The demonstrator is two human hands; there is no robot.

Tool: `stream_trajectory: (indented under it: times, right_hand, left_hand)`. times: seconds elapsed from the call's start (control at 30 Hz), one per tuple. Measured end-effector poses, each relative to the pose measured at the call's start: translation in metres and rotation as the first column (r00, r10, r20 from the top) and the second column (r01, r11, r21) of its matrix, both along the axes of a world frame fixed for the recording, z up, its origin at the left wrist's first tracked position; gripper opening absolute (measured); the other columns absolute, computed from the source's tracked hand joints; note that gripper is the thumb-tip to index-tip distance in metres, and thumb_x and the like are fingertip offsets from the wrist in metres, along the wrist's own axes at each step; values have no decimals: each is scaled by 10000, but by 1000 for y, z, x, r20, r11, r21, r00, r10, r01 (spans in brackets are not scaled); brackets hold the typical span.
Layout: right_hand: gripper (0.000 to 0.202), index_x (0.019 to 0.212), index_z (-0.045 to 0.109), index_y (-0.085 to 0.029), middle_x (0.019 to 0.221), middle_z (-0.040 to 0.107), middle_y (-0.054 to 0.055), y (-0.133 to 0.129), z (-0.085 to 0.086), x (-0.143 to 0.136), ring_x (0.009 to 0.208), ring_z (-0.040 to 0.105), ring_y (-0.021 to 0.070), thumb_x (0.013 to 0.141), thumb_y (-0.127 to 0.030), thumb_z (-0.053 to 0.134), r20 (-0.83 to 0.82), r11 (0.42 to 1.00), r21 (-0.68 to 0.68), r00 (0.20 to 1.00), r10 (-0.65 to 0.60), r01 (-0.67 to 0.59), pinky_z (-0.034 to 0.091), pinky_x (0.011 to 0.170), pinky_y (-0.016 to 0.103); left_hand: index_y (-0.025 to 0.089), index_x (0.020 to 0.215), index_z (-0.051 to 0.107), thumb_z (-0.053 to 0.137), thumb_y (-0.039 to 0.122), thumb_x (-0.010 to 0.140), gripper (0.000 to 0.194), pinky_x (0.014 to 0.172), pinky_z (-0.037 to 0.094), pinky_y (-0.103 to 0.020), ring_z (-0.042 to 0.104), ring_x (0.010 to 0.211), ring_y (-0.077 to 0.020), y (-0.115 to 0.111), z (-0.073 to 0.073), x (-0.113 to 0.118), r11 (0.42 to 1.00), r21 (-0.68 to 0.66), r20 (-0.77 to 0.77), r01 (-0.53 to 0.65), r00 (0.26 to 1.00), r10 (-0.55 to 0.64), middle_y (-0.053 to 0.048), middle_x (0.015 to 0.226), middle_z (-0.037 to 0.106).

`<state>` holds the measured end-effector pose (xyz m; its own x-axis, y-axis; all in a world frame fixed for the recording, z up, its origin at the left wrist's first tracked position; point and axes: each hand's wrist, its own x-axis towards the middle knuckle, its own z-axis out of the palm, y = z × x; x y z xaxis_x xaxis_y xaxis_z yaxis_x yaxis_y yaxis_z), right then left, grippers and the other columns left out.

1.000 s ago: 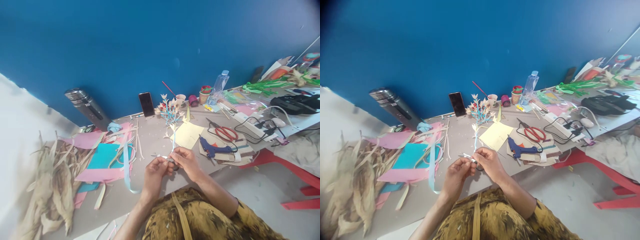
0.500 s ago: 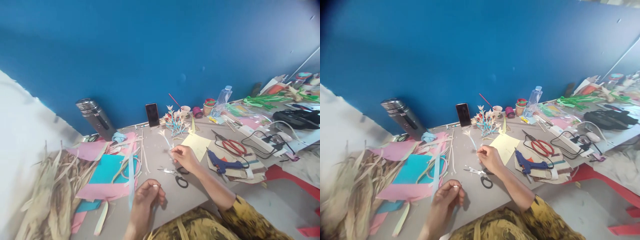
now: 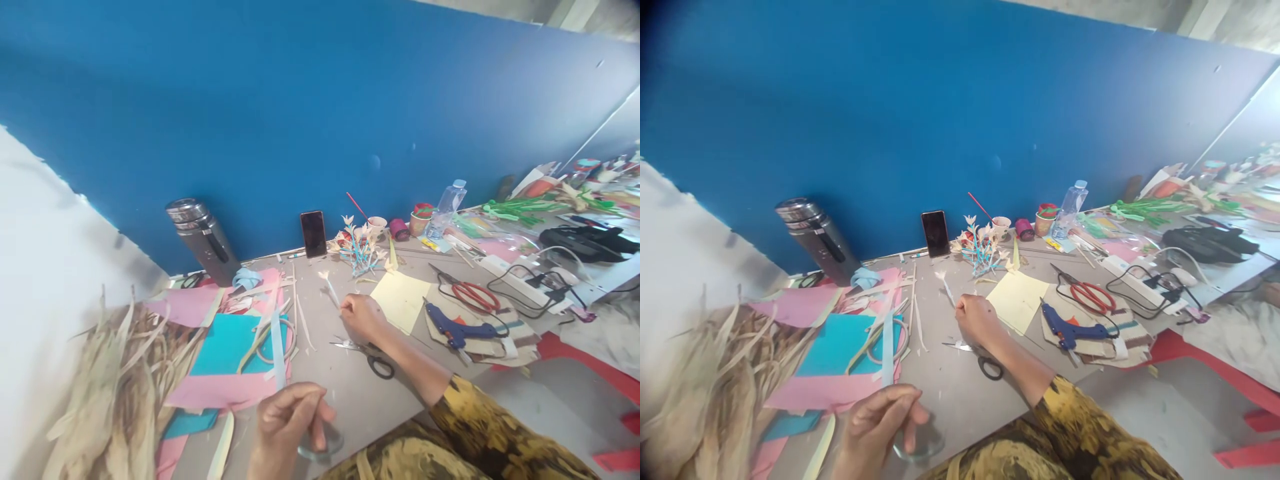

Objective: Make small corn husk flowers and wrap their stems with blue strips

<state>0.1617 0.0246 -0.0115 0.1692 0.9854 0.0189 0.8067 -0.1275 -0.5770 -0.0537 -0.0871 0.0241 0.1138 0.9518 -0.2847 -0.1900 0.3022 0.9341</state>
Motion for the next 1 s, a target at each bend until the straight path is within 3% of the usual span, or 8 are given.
stream_trajectory:
  times: [0.17, 0.33, 0.47, 0.57, 0.67, 0.73, 0.87, 1.0]
  right_hand:
    - [150, 814, 750, -210, 838, 774, 65, 1, -4, -3, 790, 683, 196, 848, -223, 605, 71, 1000, -13, 997, -10, 11, 355, 654, 264]
    - [163, 907, 754, -193, 889, 779, 93, 3, -1, -4, 857, 695, 216, 874, -280, 620, 88, 1000, 6, 996, 6, -7, 393, 716, 271]
    - [191, 982, 738, -179, 977, 772, 105, -9, 17, -3, 912, 690, 214, 915, -267, 582, 58, 996, 72, 997, 49, -53, 419, 771, 268]
    - [151, 935, 732, -213, 965, 769, 32, -40, 37, -3, 860, 677, 153, 908, -223, 584, -34, 976, 148, 985, 168, -162, 431, 769, 218]
    - [190, 826, 719, -199, 745, 728, -6, -79, 51, -3, 659, 617, 122, 923, -254, 565, -340, 915, 262, 858, 385, -307, 421, 621, 200]
    - [210, 790, 711, -193, 723, 716, -8, -97, 51, -1, 644, 602, 118, 921, -276, 570, -442, 898, 289, 786, 432, -331, 424, 617, 200]
    - [250, 714, 661, -180, 558, 609, -27, -93, 35, 13, 477, 477, 90, 897, -317, 561, -635, 967, 216, 732, 245, -136, 357, 497, 203]
    - [270, 711, 620, -171, 636, 651, -11, -65, 12, 24, 407, 394, 57, 790, -427, 657, -898, 990, 138, 422, 122, 8, 277, 394, 190]
  left_hand:
    - [150, 675, 723, 866, 403, 619, 296, 452, 427, -224, 531, 456, -113, -1, 4, -2, 999, -1, -33, -41, 999, 41, -68, 585, 703]
    - [149, 668, 655, 892, 401, 617, 350, 432, 358, -178, 518, 470, -93, -4, 2, -6, 996, -72, 106, 60, 993, -53, -29, 561, 641]
    - [169, 732, 589, 789, 429, 768, 329, 403, 257, -172, 395, 414, -63, -3, 2, -5, 977, -68, 332, 200, 928, -167, 28, 509, 512]
    - [183, 762, 563, 707, 412, 837, 281, 409, 242, -181, 335, 371, -64, -4, -1, 2, 966, -22, 415, 256, 881, -225, 65, 430, 398]
    - [192, 711, 528, 629, 419, 876, 298, 382, 207, -194, 270, 315, -71, -7, -3, 15, 962, -5, 359, 273, 898, -253, 81, 358, 327]
    - [199, 654, 489, 568, 427, 906, 349, 375, 202, -202, 249, 305, -75, -9, -5, 26, 974, -3, 262, 228, 940, -219, 79, 341, 310]
    - [202, 606, 461, 538, 413, 916, 383, 385, 243, -200, 306, 317, -84, -9, -9, 42, 996, 49, 93, 71, 993, -75, 76, 342, 321]
    - [164, 766, 625, 653, 447, 839, 293, 417, 378, -223, 467, 373, -117, -3, -18, 45, 995, 51, 54, -85, 995, 83, 52, 408, 498]
